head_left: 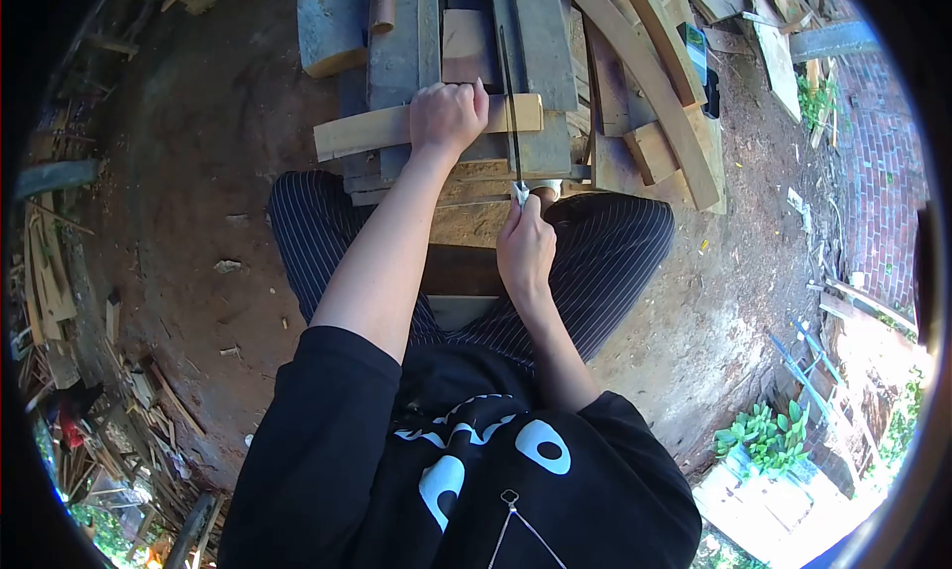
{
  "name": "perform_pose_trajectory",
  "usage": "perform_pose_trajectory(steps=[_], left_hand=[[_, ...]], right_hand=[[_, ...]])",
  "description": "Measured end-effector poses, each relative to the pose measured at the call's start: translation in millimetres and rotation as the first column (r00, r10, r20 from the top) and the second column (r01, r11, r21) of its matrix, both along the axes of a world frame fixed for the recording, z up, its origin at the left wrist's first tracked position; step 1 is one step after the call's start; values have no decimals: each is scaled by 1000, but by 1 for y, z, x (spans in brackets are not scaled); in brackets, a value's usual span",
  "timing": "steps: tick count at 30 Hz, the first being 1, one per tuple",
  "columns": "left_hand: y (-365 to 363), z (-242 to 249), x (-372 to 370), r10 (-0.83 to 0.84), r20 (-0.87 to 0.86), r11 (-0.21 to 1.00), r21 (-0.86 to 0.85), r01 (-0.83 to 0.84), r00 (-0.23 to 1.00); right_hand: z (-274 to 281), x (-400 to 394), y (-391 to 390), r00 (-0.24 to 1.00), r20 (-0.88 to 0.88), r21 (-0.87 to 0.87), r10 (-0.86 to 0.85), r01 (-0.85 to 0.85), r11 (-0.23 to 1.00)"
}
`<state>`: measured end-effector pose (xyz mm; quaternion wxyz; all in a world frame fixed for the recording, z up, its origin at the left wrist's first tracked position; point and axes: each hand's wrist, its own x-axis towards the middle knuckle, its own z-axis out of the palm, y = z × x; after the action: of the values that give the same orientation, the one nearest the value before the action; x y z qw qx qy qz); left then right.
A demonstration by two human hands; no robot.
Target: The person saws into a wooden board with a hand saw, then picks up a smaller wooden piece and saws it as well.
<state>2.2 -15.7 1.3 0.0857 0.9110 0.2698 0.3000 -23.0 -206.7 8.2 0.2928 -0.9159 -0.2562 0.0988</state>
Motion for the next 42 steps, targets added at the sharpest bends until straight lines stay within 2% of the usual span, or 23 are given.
perform_pose_trajectory(steps=[5,8,11,15,18,21,24,33,34,40,42], left_hand=[[-1,1,1,-8,6,1000,5,8,1000],[-2,2,0,17,-58,1000,-15,-18,998],[-2,2,0,18,-58,1000,-14,-19,998],[-2,2,0,16,-74,1000,-22,-18,997],[-1,2,1,-4,-59,1000,-21,2,998],[-1,0,0,-9,-56,1000,-18,8,998],[-1,1,0,-9,-57,1000,-12,8,998],[0,-2,-1,-24,-35,1000,12,24,999],[1,-3,-1,-34,-33,999,17,35,999],[0,-4,1,-7,-77,1000,13,8,997],[0,-2,0,5,-76,1000,6,-4,997]], right_hand=[[8,4,-1,999,-44,-7,-23,23,1000],[4,8,-2,988,-151,360,42,15,933],[21,8,-3,990,-142,240,5,30,970],[14,0,-9,1000,16,50,23,-24,998],[12,-7,-10,999,47,-34,28,-26,999],[12,-8,-9,997,75,-37,18,-15,999],[18,-13,-3,999,17,-107,-36,38,994],[10,-4,-1,1000,-4,-48,13,-13,999],[15,-2,4,999,-29,-102,14,-17,995],[18,39,58,1000,11,-11,-18,18,1000],[25,23,41,998,-49,-60,-29,26,998]])
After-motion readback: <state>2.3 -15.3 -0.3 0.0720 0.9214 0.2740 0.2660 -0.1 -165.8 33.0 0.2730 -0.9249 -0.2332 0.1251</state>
